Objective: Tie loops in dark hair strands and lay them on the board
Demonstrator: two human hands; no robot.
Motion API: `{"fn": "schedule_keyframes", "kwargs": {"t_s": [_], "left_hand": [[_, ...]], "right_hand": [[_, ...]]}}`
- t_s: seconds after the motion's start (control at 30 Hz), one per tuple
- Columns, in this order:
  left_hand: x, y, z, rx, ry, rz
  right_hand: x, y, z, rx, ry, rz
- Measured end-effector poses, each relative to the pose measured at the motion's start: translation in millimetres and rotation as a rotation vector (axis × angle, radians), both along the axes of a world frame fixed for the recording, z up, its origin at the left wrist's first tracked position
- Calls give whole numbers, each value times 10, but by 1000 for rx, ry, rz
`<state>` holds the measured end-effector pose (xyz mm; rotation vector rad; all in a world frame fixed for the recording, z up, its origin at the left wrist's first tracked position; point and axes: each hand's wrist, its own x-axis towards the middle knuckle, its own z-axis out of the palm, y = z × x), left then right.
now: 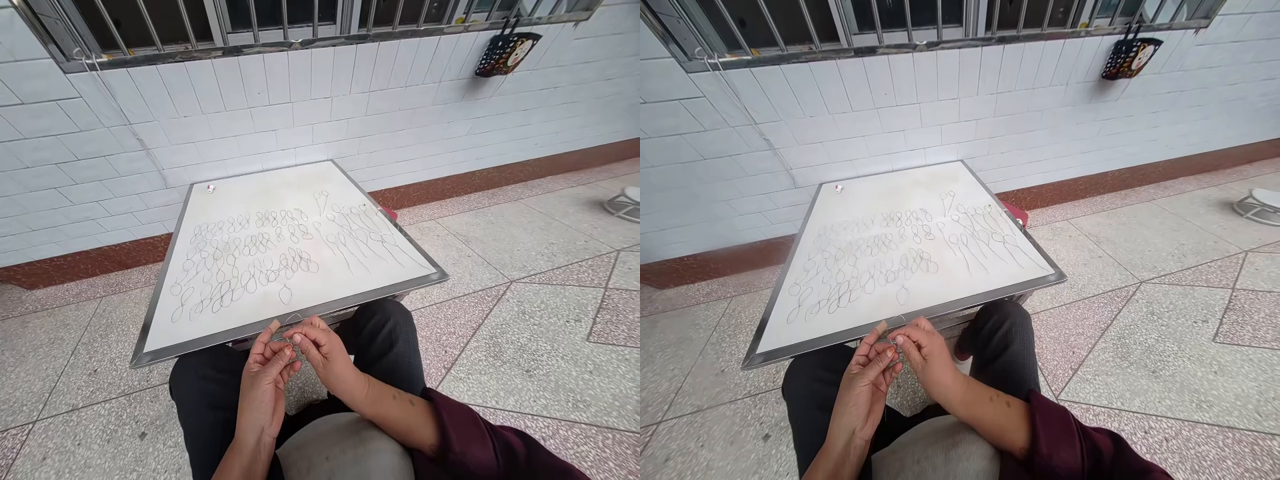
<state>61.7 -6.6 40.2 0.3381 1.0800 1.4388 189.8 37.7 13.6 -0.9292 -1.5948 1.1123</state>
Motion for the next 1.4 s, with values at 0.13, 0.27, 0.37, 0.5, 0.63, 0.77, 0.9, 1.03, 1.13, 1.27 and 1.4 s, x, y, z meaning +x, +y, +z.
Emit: {"fn": "schedule_keyframes", "kwargs": {"t_s": [0.13, 0.27, 0.37, 0.5, 0.63, 0.77, 0.9, 1.03, 1.13, 1.27, 1.4], "left_hand": [[16, -5, -8, 8, 7, 42], [25, 2, -7, -3, 31, 50], [27, 14, -10, -3, 37, 52], [26, 30, -24, 5, 21, 56], [21, 42, -36, 5, 22, 70], [21, 43, -41, -6, 25, 79], [24, 46, -55, -13, 19, 89], [22, 57, -80, -4, 25, 96], [24, 62, -92, -13, 30, 108], [32, 62, -97, -10, 33, 136], [32, 52, -109, -9, 78, 124]], "right_hand": [[-19, 11, -22, -167, 57, 56], [-40, 19, -3, -390, 272, 95], [-55, 33, 30, -475, 405, 99], [-68, 57, 56, -519, 458, 74], [-77, 70, 45, -553, 462, 51], [-89, 80, 18, -591, 433, 77], [-93, 99, -4, -603, 415, 94], [-98, 107, -17, -584, 413, 99], [-113, 87, -30, -534, 417, 85], [-132, 42, -57, -451, 338, 81], [-99, 40, -74, -391, 209, 67]]}}
